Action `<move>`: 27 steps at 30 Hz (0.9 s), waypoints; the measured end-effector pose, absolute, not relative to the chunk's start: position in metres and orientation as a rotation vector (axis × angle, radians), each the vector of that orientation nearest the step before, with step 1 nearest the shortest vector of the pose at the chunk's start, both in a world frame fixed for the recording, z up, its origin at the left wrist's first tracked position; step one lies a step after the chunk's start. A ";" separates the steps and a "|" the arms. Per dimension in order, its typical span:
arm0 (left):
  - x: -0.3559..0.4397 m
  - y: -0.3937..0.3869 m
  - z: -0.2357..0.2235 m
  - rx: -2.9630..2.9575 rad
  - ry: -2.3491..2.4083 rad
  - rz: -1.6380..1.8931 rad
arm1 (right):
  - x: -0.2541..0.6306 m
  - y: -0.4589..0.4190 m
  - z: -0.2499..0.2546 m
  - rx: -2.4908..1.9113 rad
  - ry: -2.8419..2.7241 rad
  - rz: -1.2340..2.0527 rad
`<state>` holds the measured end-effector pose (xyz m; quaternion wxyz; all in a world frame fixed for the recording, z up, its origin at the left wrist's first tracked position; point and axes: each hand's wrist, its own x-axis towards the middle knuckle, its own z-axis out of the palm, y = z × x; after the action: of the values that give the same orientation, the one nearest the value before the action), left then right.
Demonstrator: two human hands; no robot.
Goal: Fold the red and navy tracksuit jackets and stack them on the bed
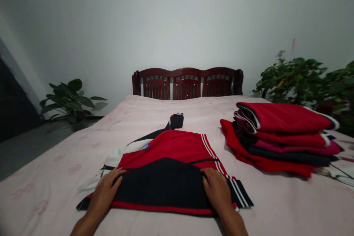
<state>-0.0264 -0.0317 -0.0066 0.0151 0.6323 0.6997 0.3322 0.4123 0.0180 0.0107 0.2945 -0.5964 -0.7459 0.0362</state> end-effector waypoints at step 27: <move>-0.044 0.211 0.071 1.646 2.114 0.659 | 0.335 0.291 0.058 -1.606 -2.457 0.174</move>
<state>-0.0444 0.2105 0.0712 0.1900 0.5858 0.7522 0.2344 0.3348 0.2906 0.0579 0.1004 -0.5433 -0.8314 0.0589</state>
